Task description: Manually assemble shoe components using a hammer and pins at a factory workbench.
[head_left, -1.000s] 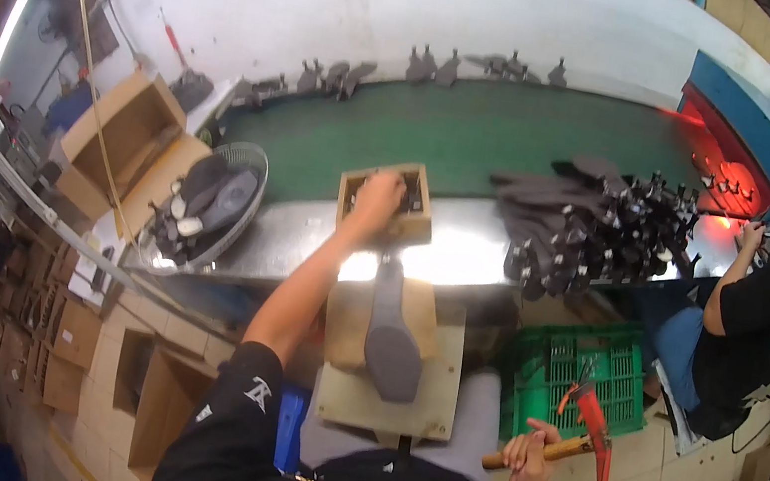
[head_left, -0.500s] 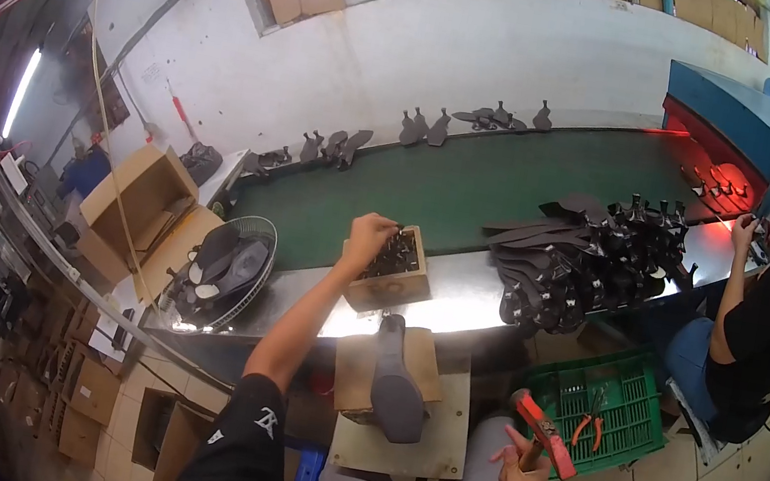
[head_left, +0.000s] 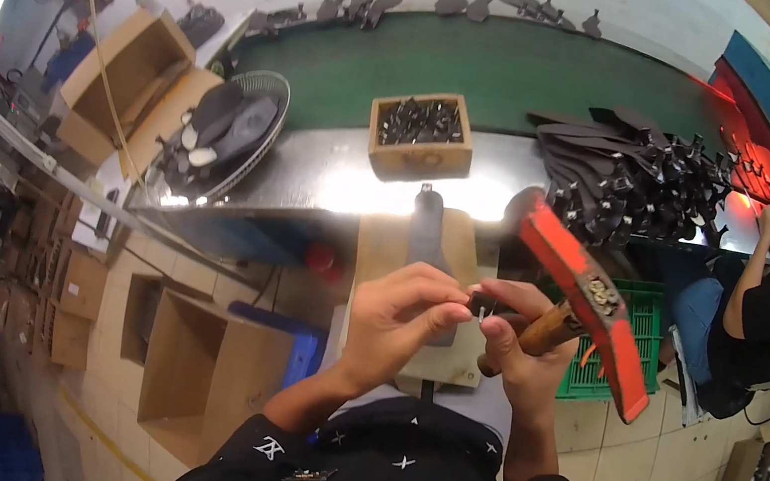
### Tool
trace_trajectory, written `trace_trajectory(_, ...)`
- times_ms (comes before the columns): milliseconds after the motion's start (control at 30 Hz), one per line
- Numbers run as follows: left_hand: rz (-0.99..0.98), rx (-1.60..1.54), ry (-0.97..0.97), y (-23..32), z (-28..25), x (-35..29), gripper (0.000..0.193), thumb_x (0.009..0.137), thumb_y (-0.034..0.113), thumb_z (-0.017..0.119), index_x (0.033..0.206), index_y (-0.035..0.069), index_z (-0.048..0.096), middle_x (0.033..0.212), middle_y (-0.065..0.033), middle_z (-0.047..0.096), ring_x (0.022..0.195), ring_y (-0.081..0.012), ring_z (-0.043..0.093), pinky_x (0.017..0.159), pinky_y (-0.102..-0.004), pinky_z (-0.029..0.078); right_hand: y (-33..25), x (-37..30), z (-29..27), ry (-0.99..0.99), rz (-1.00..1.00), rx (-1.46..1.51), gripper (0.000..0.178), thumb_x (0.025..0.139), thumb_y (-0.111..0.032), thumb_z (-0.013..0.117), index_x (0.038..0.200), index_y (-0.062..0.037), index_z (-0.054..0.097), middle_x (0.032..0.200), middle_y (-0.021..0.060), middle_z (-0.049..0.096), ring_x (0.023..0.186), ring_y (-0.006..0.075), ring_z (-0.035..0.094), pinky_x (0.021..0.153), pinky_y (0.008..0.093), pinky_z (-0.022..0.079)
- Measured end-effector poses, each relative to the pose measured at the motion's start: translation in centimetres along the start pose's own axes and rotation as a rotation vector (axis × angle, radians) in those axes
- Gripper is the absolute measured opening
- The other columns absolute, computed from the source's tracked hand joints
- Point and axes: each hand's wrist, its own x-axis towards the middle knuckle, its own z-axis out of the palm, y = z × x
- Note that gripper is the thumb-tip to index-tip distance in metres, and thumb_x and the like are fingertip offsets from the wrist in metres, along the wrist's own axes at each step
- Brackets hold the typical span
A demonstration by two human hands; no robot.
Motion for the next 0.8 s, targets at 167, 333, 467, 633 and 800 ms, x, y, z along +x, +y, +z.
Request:
trace_trajectory(167,0.09,0.256,0.012,0.7,-1.8,-1.5,0.014,0.085,0.009,0.074,0.096,0.001,0.071,0.091,-0.0107,0.066,0.078,-0.0183,0.065,0.066,-0.0282,0.051,1.4,-0.4,1.5,0.057,-0.069,0.062,0.019,0.085,0.0,0.075,0.102,0.0032,0.068,0.102,0.0108,0.067,0.075,0.0083,0.062,0.058,0.0199,0.049)
trace_trajectory(333,-0.044,0.539,0.097,-5.8,-3.9,1.1,0.034,0.083,0.018,0.076,0.11,0.002,0.065,0.104,-0.0121,0.066,0.086,-0.0233,0.063,0.075,-0.0318,0.05,2.9,0.2,1.4,0.128,-0.005,0.077,0.01,0.088,0.001,0.071,0.093,0.0025,0.063,0.1,0.0145,0.07,0.048,0.0022,0.046,0.04,0.0186,0.035)
trace_trajectory(467,0.092,0.736,0.297,-15.3,-6.0,6.2,0.045,0.082,0.022,0.077,0.119,0.003,0.062,0.114,-0.0145,0.065,0.099,-0.033,0.064,0.087,-0.0378,0.05,5.4,1.6,0.2,0.144,-0.019,0.074,0.012,0.089,-0.003,0.071,0.091,0.0019,0.061,0.101,0.0162,0.071,0.045,0.0027,0.045,0.04,0.0186,0.033)
trace_trajectory(633,0.116,0.517,-0.02,-20.5,-7.5,10.8,0.036,0.083,0.025,0.076,0.109,0.002,0.067,0.109,-0.0145,0.069,0.103,-0.029,0.066,0.09,-0.037,0.05,6.6,3.0,-0.9,0.069,0.075,-0.014,0.015,0.091,-0.009,0.07,0.102,0.001,0.067,0.105,0.0109,0.071,0.047,0.0021,0.045,0.041,0.019,0.034)
trace_trajectory(800,0.043,0.436,-0.005,-17.4,-6.3,8.8,0.029,0.084,0.022,0.075,0.103,0.001,0.068,0.102,-0.0128,0.071,0.094,-0.026,0.069,0.082,-0.0346,0.052,6.0,4.0,-0.8,0.067,0.053,-0.098,0.015,0.093,-0.011,0.067,0.103,0.0006,0.067,0.09,0.0061,0.07,0.046,0.002,0.044,0.041,0.019,0.033)
